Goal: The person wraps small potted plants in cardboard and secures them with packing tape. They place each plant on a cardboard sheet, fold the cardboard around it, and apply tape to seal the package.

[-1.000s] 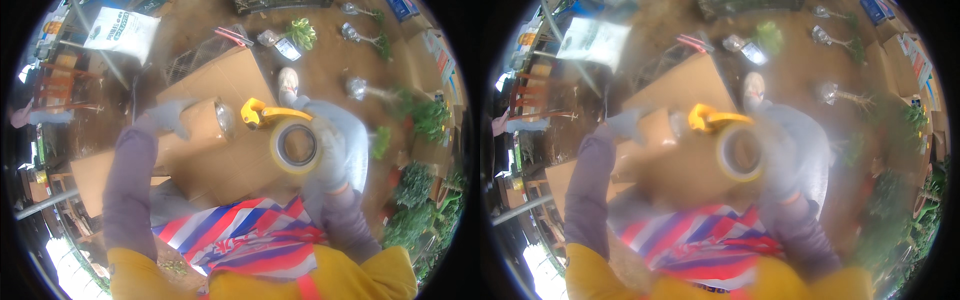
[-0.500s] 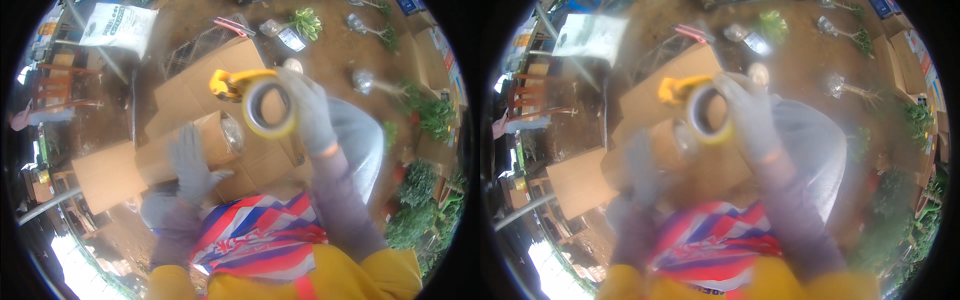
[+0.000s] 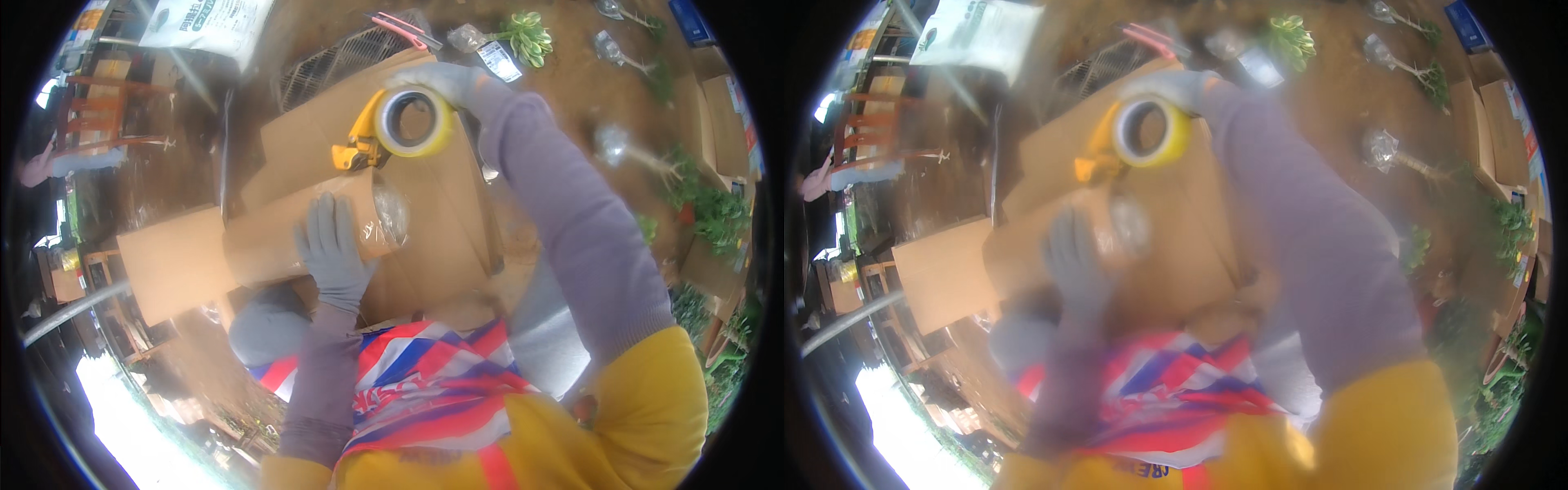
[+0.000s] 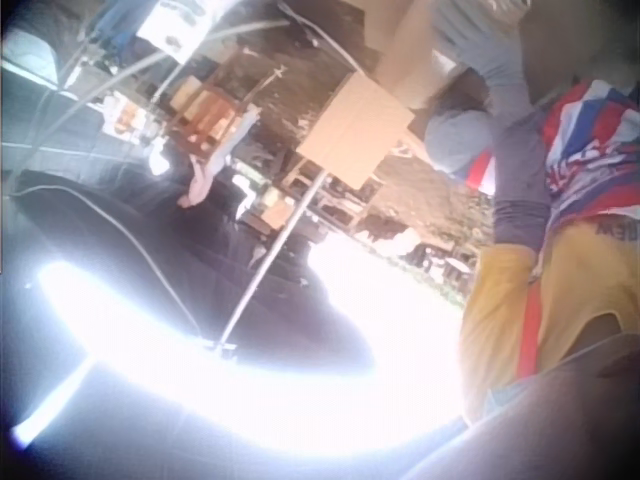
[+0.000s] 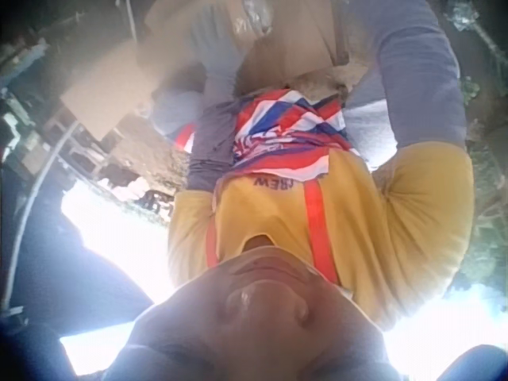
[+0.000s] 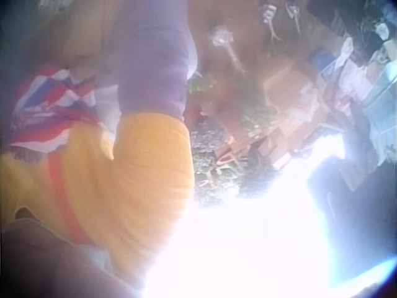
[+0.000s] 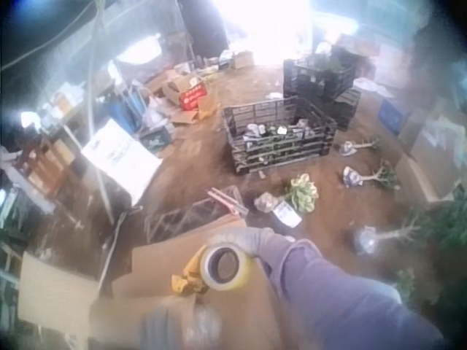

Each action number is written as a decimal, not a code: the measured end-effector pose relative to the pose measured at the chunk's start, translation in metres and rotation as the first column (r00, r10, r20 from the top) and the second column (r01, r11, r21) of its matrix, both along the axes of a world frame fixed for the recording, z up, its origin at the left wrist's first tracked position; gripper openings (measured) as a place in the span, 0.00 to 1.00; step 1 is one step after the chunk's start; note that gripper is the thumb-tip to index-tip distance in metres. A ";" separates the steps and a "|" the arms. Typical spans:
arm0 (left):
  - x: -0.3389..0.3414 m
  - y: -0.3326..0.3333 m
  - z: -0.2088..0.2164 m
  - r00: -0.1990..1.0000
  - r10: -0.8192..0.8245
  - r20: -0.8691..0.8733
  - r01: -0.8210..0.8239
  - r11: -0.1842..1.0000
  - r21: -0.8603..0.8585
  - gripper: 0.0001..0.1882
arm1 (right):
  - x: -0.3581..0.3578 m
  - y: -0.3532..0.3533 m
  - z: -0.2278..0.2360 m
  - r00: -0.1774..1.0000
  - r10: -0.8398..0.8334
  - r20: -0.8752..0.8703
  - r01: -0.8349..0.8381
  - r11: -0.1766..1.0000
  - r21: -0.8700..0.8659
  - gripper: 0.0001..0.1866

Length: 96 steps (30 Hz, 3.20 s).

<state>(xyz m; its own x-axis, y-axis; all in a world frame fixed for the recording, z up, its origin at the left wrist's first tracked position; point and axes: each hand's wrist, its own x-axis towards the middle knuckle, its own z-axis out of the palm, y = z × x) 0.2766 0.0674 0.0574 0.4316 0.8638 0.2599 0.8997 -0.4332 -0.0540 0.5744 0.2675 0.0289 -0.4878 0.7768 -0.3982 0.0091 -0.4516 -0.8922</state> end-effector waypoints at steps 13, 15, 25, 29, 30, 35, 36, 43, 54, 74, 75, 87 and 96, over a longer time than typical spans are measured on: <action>0.010 0.080 0.028 0.999 0.019 0.030 -0.007 0.932 -0.363 0.58 | 0.017 -0.243 0.053 0.808 -0.577 0.116 0.564 0.816 0.130 0.23; 0.010 0.099 0.032 1.000 0.017 0.020 -0.006 0.888 -0.459 0.61 | 0.010 -0.279 0.055 0.879 -0.477 -0.024 0.446 0.803 0.395 0.21; -0.014 0.151 0.037 0.981 -0.052 0.186 0.175 0.650 -0.739 0.63 | -0.119 -0.260 0.047 0.786 -0.618 0.038 0.616 0.787 0.036 0.14; -0.028 0.164 0.046 0.941 -0.097 0.323 0.324 0.530 -0.784 0.58 | -0.155 -0.233 0.048 0.850 -0.494 0.186 0.473 0.869 0.147 0.15; -0.030 0.156 0.049 0.932 -0.111 0.345 0.342 0.586 -0.735 0.56 | -0.147 -0.247 0.051 0.848 -0.497 0.183 0.459 0.862 0.214 0.16; 0.004 0.094 0.037 0.989 -0.135 0.052 0.143 0.970 -0.198 0.45 | -0.060 -0.287 0.059 0.806 -0.566 0.173 0.534 0.822 0.197 0.17; 0.017 0.086 0.031 0.990 -0.089 0.105 0.101 0.989 -0.110 0.43 | -0.049 -0.289 0.062 0.766 -0.639 0.071 0.628 0.767 0.129 0.17; 0.065 0.089 0.018 0.976 0.174 0.130 -0.172 0.985 -0.026 0.41 | -0.019 -0.263 0.090 0.534 -0.845 0.015 0.837 0.531 0.132 0.18; 0.053 0.094 0.014 0.998 0.054 -0.012 -0.054 0.998 -0.040 0.51 | -0.007 -0.252 0.099 0.392 -0.917 -0.070 0.918 0.387 0.084 0.16; -0.023 0.129 0.078 0.939 -0.052 0.339 0.319 0.492 -0.810 0.60 | -0.004 -0.218 0.084 0.436 -0.873 0.219 0.200 0.331 0.922 0.15; -0.024 0.120 0.072 0.944 -0.215 0.251 0.330 0.661 -0.674 0.58 | -0.005 -0.203 0.075 0.496 -0.849 0.184 0.377 0.400 0.835 0.15; 0.014 0.029 -0.008 0.996 -0.089 -0.003 0.087 0.972 0.217 0.36 | -0.044 0.040 0.030 0.969 -0.195 0.155 -0.002 0.614 0.789 0.16; 0.013 0.027 0.000 0.998 -0.044 0.052 0.038 0.993 0.111 0.41 | -0.043 0.109 -0.019 0.898 0.316 0.306 -0.390 0.249 0.887 0.19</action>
<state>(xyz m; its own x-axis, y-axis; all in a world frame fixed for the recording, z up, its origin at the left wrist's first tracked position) 0.2891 0.0948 0.0575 0.4487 0.8106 0.3763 0.8842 -0.4638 -0.0550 0.5316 0.3767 0.0104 -0.8220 0.4035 0.4018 0.0019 0.7075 -0.7067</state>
